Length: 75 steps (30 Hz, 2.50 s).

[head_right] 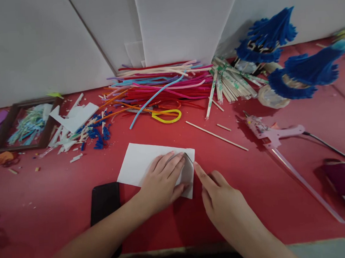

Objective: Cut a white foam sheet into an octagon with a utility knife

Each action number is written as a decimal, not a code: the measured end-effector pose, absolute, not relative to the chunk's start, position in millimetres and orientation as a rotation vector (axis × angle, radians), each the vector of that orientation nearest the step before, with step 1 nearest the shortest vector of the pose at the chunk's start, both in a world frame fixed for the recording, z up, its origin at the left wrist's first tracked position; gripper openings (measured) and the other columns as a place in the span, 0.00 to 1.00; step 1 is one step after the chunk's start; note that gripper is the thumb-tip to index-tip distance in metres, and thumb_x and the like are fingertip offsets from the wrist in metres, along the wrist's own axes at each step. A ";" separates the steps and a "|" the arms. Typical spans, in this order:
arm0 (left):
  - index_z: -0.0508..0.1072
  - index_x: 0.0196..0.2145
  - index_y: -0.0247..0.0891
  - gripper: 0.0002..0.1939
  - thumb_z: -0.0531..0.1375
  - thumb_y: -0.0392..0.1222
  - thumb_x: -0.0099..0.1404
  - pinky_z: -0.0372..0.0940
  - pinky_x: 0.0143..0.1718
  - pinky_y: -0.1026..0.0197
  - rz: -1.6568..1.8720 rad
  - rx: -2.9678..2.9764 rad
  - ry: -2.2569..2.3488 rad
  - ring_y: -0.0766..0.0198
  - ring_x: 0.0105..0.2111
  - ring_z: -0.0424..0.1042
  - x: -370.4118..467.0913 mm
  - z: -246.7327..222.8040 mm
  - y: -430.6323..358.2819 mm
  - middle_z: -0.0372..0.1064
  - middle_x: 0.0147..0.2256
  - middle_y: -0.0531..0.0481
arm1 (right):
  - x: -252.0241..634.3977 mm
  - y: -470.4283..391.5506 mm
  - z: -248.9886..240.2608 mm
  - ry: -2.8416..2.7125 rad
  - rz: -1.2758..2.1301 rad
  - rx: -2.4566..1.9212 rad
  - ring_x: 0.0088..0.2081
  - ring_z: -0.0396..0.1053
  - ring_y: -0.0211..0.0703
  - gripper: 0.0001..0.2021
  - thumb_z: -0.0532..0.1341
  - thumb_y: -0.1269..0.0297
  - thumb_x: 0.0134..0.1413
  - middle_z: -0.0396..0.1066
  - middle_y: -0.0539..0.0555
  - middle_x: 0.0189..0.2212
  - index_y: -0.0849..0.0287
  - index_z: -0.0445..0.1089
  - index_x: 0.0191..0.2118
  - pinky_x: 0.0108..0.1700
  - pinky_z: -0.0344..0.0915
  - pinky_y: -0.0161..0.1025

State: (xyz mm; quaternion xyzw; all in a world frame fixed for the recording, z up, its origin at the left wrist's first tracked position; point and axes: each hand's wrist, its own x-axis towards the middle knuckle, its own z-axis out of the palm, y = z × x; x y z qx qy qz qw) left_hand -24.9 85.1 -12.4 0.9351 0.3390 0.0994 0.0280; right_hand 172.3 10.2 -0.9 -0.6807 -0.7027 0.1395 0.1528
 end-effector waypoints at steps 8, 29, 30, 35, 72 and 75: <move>0.66 0.66 0.32 0.32 0.60 0.54 0.72 0.59 0.66 0.49 0.314 2.871 1.059 0.50 0.65 0.63 -24.9 -13.4 86.1 0.67 0.65 0.42 | 183.1 7.9 -4.8 -2.093 0.422 -1.942 0.19 0.63 0.36 0.26 0.50 0.67 0.65 0.71 0.54 0.33 0.53 0.69 0.66 0.18 0.54 0.31; 0.66 0.66 0.32 0.33 0.61 0.53 0.71 0.59 0.66 0.48 0.286 2.871 1.063 0.49 0.66 0.63 -24.3 -13.5 86.3 0.68 0.64 0.41 | 175.4 7.1 -7.3 -2.068 0.311 -1.995 0.19 0.60 0.35 0.26 0.50 0.68 0.64 0.69 0.54 0.32 0.52 0.70 0.64 0.18 0.53 0.32; 0.66 0.66 0.32 0.33 0.62 0.53 0.71 0.59 0.65 0.47 0.285 2.868 1.060 0.49 0.66 0.63 -24.5 -13.8 86.2 0.68 0.64 0.41 | 175.6 7.9 -6.6 -2.085 0.341 -1.981 0.19 0.61 0.35 0.26 0.51 0.69 0.63 0.70 0.54 0.32 0.52 0.70 0.64 0.19 0.54 0.32; 0.67 0.66 0.33 0.32 0.60 0.54 0.72 0.58 0.66 0.47 0.309 2.852 1.060 0.49 0.65 0.63 -25.6 -14.3 86.3 0.67 0.65 0.44 | 174.2 10.5 -8.3 -2.091 0.318 -1.992 0.18 0.60 0.36 0.26 0.50 0.71 0.63 0.71 0.54 0.32 0.54 0.71 0.63 0.18 0.52 0.34; 0.66 0.68 0.39 0.31 0.57 0.57 0.74 0.57 0.68 0.49 0.286 2.811 1.151 0.49 0.67 0.61 -24.8 -17.7 85.9 0.64 0.67 0.52 | 183.2 15.5 -1.0 -2.084 0.542 -1.960 0.20 0.64 0.38 0.29 0.52 0.67 0.59 0.72 0.55 0.30 0.56 0.70 0.65 0.20 0.55 0.32; 0.65 0.68 0.39 0.32 0.57 0.58 0.74 0.58 0.68 0.49 0.272 2.815 1.147 0.49 0.68 0.61 -24.4 -17.6 85.7 0.65 0.67 0.51 | 181.1 11.3 -4.2 -2.071 0.512 -1.972 0.19 0.63 0.37 0.28 0.51 0.67 0.59 0.74 0.56 0.32 0.55 0.71 0.64 0.19 0.54 0.32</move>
